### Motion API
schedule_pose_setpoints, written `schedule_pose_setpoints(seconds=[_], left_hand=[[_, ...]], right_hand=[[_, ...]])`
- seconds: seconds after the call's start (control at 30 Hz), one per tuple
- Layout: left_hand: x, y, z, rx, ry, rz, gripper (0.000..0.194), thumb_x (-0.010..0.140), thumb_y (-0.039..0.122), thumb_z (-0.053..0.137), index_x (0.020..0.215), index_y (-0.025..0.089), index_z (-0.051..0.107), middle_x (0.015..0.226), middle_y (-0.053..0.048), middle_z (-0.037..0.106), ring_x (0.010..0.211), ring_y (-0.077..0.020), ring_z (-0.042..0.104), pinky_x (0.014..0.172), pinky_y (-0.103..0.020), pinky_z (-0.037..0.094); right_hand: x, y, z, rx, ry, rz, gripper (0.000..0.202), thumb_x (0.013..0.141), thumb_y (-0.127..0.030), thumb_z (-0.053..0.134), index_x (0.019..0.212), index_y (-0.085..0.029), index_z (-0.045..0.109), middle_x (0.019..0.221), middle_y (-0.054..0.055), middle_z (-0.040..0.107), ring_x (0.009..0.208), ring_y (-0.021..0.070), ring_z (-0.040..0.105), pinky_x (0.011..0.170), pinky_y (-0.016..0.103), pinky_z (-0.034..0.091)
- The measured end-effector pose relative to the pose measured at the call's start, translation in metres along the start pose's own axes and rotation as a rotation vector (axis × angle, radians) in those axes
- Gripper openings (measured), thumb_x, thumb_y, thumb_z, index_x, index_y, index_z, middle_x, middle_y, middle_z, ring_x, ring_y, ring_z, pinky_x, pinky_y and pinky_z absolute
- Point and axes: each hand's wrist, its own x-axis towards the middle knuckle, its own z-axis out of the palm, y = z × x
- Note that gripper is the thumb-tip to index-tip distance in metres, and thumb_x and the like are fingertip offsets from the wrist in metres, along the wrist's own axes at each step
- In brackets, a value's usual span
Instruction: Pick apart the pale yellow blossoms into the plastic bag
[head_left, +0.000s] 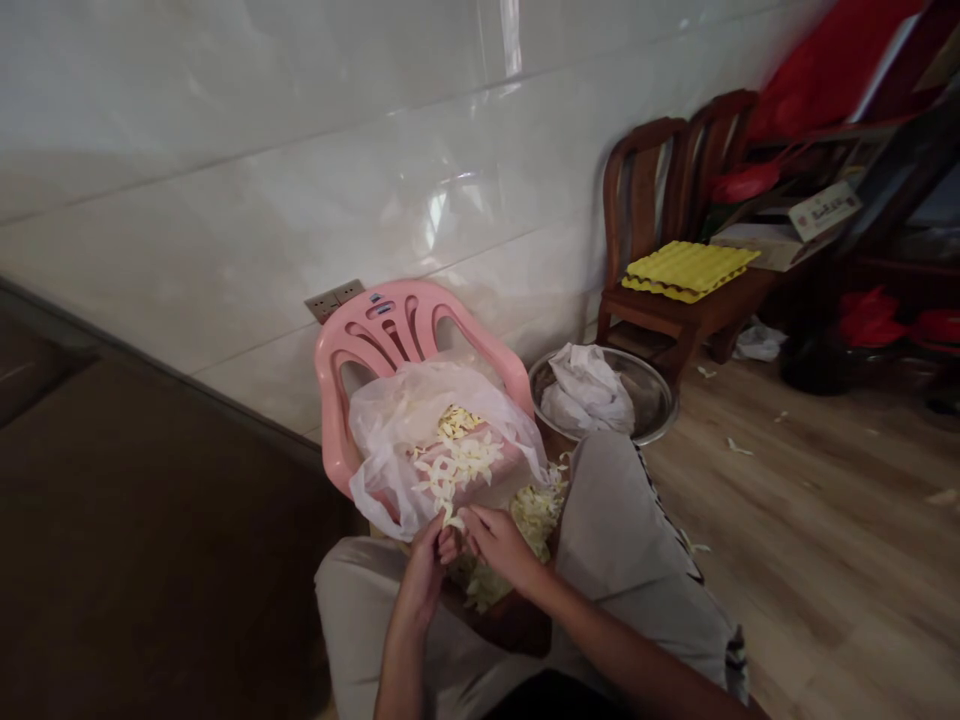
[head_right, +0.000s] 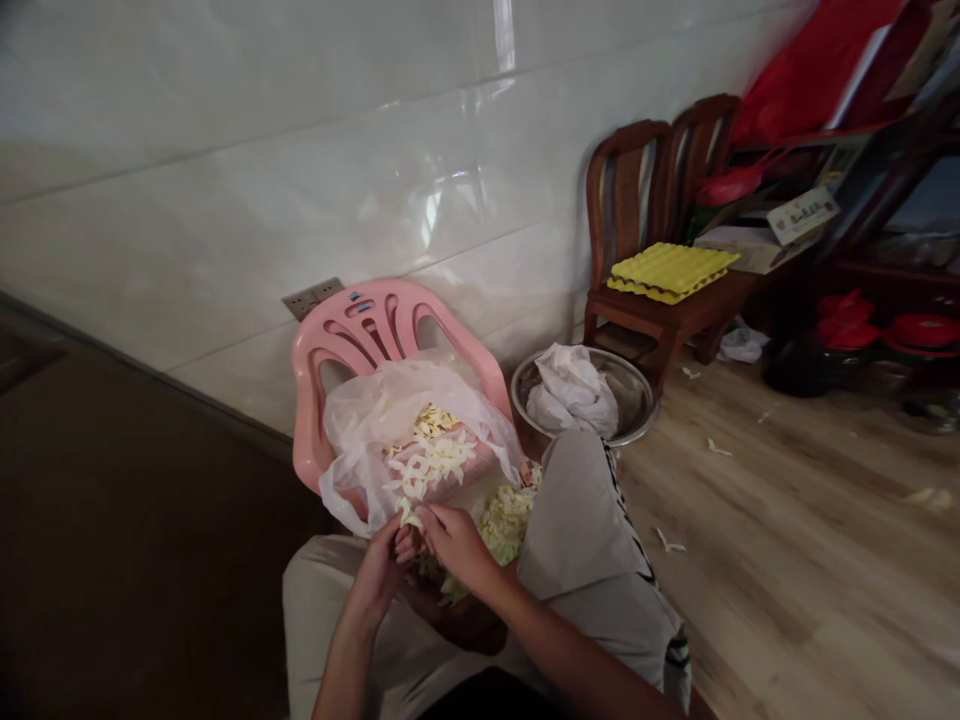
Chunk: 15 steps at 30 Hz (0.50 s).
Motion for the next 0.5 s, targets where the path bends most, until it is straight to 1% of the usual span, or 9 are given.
schedule_pose_setpoints(seconds=[0.07, 0.13, 0.23, 0.3, 0.4, 0.5], left_hand=[[-0.001, -0.001, 0.002, 0.036, -0.013, 0.009, 0.060, 0.059, 0.058, 0.080, 0.049, 0.021, 0.034, 0.045, 0.012, 0.027, 0.040, -0.0019, 0.022, 0.040, -0.017, 0.022], [-0.001, -0.003, 0.002, 0.079, -0.012, 0.020, 0.058, 0.056, 0.059, 0.081, 0.051, 0.020, 0.038, 0.046, 0.012, 0.029, 0.041, -0.0023, 0.023, 0.040, -0.017, 0.021], [-0.004, -0.003, 0.000, 0.209, -0.012, 0.036, 0.055, 0.054, 0.063, 0.080, 0.057, 0.018, 0.048, 0.050, 0.010, 0.038, 0.045, -0.0048, 0.031, 0.045, -0.019, 0.026], [-0.007, -0.002, -0.002, 0.364, -0.030, 0.077, 0.055, 0.058, 0.068, 0.075, 0.056, 0.018, 0.051, 0.051, 0.007, 0.044, 0.048, -0.0077, 0.036, 0.049, -0.021, 0.029], [-0.010, 0.001, -0.005, 0.590, -0.045, 0.205, 0.053, 0.068, 0.068, 0.067, 0.054, 0.019, 0.053, 0.051, 0.005, 0.046, 0.053, -0.0116, 0.040, 0.054, -0.024, 0.032], [-0.011, 0.001, -0.006, 0.737, -0.054, 0.331, 0.045, 0.076, 0.061, 0.063, 0.062, 0.019, 0.061, 0.058, 0.002, 0.054, 0.059, -0.0154, 0.046, 0.059, -0.025, 0.036]], right_hand=[[0.002, 0.000, 0.003, 0.178, -0.008, 0.175, 0.049, 0.091, -0.061, 0.042, 0.060, -0.023, 0.045, 0.041, -0.007, 0.040, 0.035, 0.0099, 0.036, 0.039, 0.023, 0.029], [0.002, -0.001, 0.004, 0.322, -0.038, 0.288, 0.047, 0.088, -0.059, 0.047, 0.058, -0.023, 0.042, 0.037, -0.009, 0.034, 0.030, 0.0083, 0.030, 0.035, 0.023, 0.025], [-0.001, -0.003, 0.001, 0.435, -0.106, 0.365, 0.044, 0.087, -0.050, 0.053, 0.055, -0.023, 0.040, 0.036, -0.011, 0.029, 0.031, 0.0062, 0.024, 0.034, 0.021, 0.020], [-0.002, -0.005, -0.002, 0.466, -0.125, 0.410, 0.041, 0.086, -0.046, 0.054, 0.056, -0.022, 0.040, 0.039, -0.011, 0.029, 0.034, 0.0054, 0.020, 0.035, 0.021, 0.017], [-0.002, -0.007, -0.006, 0.463, -0.109, 0.479, 0.034, 0.083, -0.042, 0.057, 0.060, -0.021, 0.043, 0.043, -0.011, 0.030, 0.037, 0.0052, 0.019, 0.035, 0.020, 0.014], [0.000, -0.006, -0.007, 0.455, -0.086, 0.528, 0.025, 0.080, -0.038, 0.058, 0.065, -0.021, 0.047, 0.044, -0.012, 0.028, 0.037, 0.0054, 0.017, 0.035, 0.020, 0.012]])
